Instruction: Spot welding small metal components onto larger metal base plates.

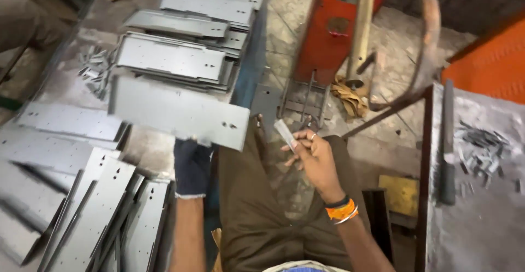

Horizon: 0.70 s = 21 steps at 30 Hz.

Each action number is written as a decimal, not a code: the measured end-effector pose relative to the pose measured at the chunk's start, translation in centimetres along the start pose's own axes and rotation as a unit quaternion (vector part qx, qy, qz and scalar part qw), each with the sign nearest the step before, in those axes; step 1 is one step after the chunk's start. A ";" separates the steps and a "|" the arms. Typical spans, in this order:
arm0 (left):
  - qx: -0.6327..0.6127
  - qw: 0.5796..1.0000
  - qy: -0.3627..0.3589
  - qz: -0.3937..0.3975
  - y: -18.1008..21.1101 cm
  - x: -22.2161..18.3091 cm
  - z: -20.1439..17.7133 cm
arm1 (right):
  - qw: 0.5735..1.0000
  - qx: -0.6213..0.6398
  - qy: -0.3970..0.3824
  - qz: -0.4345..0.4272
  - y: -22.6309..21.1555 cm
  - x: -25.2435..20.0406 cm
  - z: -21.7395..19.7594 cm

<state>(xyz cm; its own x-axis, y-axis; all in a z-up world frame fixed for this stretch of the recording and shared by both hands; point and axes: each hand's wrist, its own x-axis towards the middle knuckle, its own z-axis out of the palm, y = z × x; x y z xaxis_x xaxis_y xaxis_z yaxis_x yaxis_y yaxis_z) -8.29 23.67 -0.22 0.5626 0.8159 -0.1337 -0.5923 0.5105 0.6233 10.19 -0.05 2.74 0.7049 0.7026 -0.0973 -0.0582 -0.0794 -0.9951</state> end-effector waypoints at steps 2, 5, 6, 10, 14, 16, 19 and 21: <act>-0.045 0.997 0.016 -0.059 -2.3 -0.8 -1.1 | 0.998 0.049 0.018 0.025 -1.6 -0.9 -0.5; -0.034 0.993 0.012 -0.108 -7.7 -0.2 -4.4 | 0.988 0.137 0.062 0.047 -2.0 -2.0 -1.5; 0.022 0.995 -0.012 -0.099 -9.8 0.4 -5.8 | 0.979 0.177 0.088 0.046 -1.8 -2.3 -1.7; 0.070 0.987 -0.093 -0.107 -10.0 -2.7 -0.3 | 0.962 0.210 0.175 0.001 -0.9 -3.6 -2.7; 0.641 0.665 -0.254 0.285 -11.9 -4.3 1.7 | 0.956 0.202 0.209 -0.030 0.0 -4.5 -4.3; 0.641 0.664 -0.267 0.278 -12.7 -4.9 2.4 | 0.954 0.198 0.222 -0.028 1.3 -4.8 -5.7; 0.608 0.681 -0.310 0.267 -14.4 -5.8 3.0 | 0.948 0.184 0.255 -0.041 3.5 -5.5 -9.0; 0.590 0.716 -0.297 0.225 -16.0 -6.6 3.0 | 0.931 0.187 0.312 -0.018 4.0 -6.7 -11.9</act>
<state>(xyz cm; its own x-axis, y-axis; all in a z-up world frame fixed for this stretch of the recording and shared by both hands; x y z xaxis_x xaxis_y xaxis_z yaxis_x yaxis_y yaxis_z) -0.82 9.35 -6.98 0.8215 0.3869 0.4188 -0.0883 -0.6393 0.7639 13.67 -13.47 -0.38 0.9779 0.1429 -0.1526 -0.1868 0.2696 -0.9447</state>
